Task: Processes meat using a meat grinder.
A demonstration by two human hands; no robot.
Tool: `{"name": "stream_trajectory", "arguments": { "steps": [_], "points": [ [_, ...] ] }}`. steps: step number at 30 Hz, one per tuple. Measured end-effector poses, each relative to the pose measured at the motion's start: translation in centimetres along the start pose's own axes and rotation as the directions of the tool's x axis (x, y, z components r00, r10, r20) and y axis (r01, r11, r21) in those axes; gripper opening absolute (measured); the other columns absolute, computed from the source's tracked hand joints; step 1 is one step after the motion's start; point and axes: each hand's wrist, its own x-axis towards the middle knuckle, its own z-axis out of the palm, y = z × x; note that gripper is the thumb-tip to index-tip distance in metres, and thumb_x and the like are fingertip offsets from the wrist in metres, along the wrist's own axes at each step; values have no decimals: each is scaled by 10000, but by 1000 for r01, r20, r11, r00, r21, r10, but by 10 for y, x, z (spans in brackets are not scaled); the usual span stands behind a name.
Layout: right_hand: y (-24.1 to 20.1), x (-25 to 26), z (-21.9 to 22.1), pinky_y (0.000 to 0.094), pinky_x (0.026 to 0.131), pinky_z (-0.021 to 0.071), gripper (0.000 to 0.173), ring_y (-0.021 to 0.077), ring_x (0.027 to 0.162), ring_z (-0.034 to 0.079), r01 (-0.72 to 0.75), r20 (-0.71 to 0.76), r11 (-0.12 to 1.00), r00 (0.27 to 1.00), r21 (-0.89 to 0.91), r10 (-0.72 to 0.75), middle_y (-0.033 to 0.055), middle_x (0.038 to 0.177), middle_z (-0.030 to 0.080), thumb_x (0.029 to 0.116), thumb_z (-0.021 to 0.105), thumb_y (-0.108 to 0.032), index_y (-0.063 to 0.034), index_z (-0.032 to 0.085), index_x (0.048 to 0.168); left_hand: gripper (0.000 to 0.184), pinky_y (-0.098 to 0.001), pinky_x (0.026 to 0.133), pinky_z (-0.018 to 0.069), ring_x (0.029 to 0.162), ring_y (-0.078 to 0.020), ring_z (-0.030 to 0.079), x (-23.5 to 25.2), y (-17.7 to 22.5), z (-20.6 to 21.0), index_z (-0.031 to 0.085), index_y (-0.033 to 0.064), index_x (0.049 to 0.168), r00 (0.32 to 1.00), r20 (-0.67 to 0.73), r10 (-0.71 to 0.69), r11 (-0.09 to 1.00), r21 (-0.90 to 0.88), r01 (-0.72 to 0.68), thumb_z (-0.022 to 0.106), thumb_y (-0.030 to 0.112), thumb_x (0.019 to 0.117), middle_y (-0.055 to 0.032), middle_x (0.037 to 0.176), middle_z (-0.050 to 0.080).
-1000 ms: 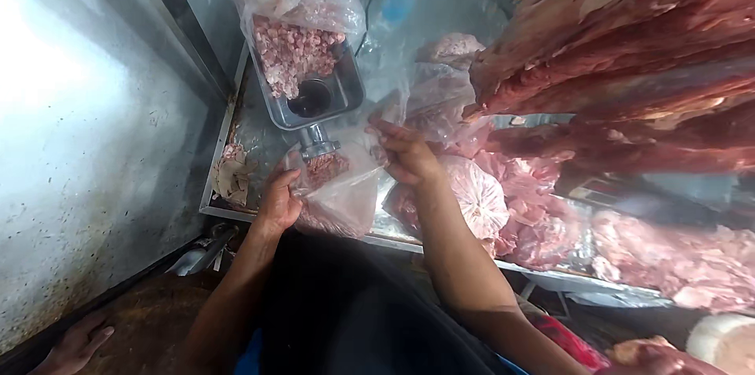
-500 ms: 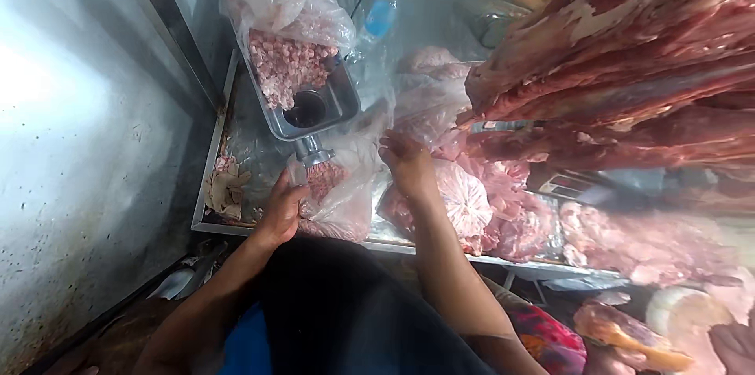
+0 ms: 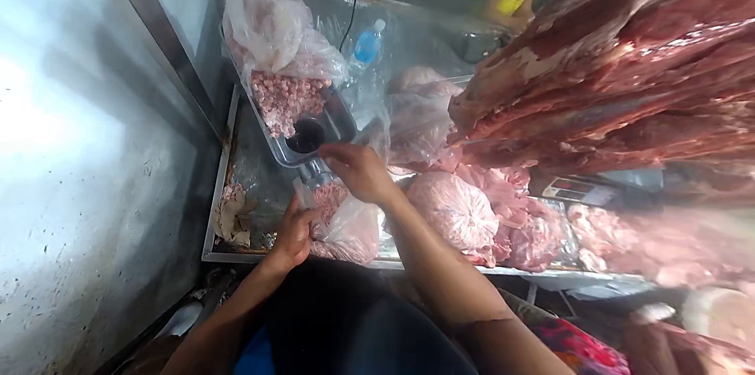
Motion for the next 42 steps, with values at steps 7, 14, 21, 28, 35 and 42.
{"name": "stream_trajectory", "arguments": {
  "steps": [7,14,21,28,35,42],
  "points": [
    [-42,152,36,453,1233,343,480,286,1481,425,376,227,821,925,-430,-305,150,1573,478,1014,529,-112,-29,526,1487,598,-404,771,594,969,-226,675,-4,6,-15,355,133,1552,999,-11,44,999,29,-44,508,11,986,-149,1249,632],
    [-20,176,62,617,1078,453,446,394,1293,574,358,394,683,913,-636,-111,206,1343,632,1012,539,-287,-52,600,1386,638,-358,682,588,840,-186,669,-5,-5,-24,344,121,1563,995,-26,100,992,-77,-102,514,-11,962,-139,1194,644],
    [14,124,55,598,1030,505,270,376,1248,603,256,279,759,955,-599,-102,167,1313,653,912,727,-99,-41,715,1175,614,-401,749,587,930,-219,670,-2,9,-19,369,124,1548,998,-34,55,998,-5,-56,521,2,966,-149,1231,633],
    [25,108,29,619,999,527,403,377,1184,651,68,100,892,995,-447,-26,165,1252,693,870,726,-44,-98,693,1268,636,-391,767,582,968,-225,661,2,15,-15,366,134,1561,998,-18,56,996,72,-54,531,-10,964,-151,1299,608],
    [20,97,21,608,1026,504,320,380,1232,621,20,181,898,981,-440,67,192,1325,644,1031,555,-199,-51,661,1295,590,-345,635,572,763,-181,647,0,1,-21,391,114,1520,997,-55,56,997,-46,-58,511,-30,960,-129,1079,651],
    [18,97,20,602,999,524,356,339,1246,630,-34,126,904,987,-427,97,136,1339,658,1027,495,-160,-123,631,1354,503,-347,657,576,792,-183,653,8,6,-17,445,74,1453,1000,-25,10,1000,22,-9,523,-20,964,-118,1046,651]
  ]
}}
